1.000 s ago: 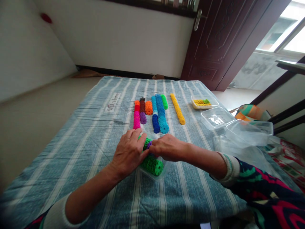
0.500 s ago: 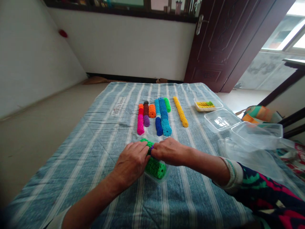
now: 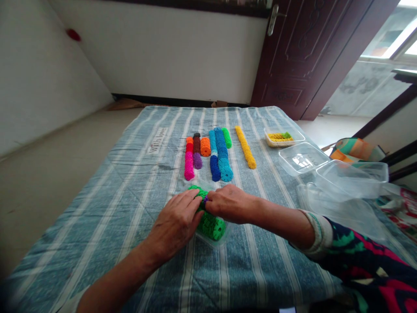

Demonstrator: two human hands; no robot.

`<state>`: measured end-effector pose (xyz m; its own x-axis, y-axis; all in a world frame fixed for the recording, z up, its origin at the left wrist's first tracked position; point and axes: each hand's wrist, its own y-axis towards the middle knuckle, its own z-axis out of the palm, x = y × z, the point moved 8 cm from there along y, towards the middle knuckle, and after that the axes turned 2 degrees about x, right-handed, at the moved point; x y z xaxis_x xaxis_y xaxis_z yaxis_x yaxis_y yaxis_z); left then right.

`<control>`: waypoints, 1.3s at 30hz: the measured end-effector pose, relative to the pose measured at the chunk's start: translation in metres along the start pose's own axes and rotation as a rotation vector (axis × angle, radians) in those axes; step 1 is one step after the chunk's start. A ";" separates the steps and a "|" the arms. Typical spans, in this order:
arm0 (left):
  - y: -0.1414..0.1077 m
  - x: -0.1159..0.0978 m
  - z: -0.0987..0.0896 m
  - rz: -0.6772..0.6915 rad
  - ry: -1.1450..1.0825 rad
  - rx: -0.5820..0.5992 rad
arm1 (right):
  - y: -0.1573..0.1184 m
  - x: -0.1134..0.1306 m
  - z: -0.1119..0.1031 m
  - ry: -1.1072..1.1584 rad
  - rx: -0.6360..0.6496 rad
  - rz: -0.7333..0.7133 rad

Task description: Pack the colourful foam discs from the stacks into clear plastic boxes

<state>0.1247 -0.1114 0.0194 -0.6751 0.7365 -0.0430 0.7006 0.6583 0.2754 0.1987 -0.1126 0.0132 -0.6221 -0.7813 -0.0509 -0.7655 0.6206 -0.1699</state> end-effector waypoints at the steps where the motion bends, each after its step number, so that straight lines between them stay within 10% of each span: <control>1: 0.000 0.001 0.000 -0.009 -0.001 -0.006 | 0.000 0.000 0.000 0.001 0.001 0.000; 39: 0.006 0.004 0.003 0.043 -0.024 0.145 | -0.019 -0.006 -0.006 0.164 -0.073 0.051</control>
<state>0.1267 -0.1044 0.0178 -0.6392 0.7669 -0.0574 0.7560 0.6403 0.1360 0.2161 -0.1196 0.0225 -0.6742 -0.7311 0.1050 -0.7386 0.6669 -0.0987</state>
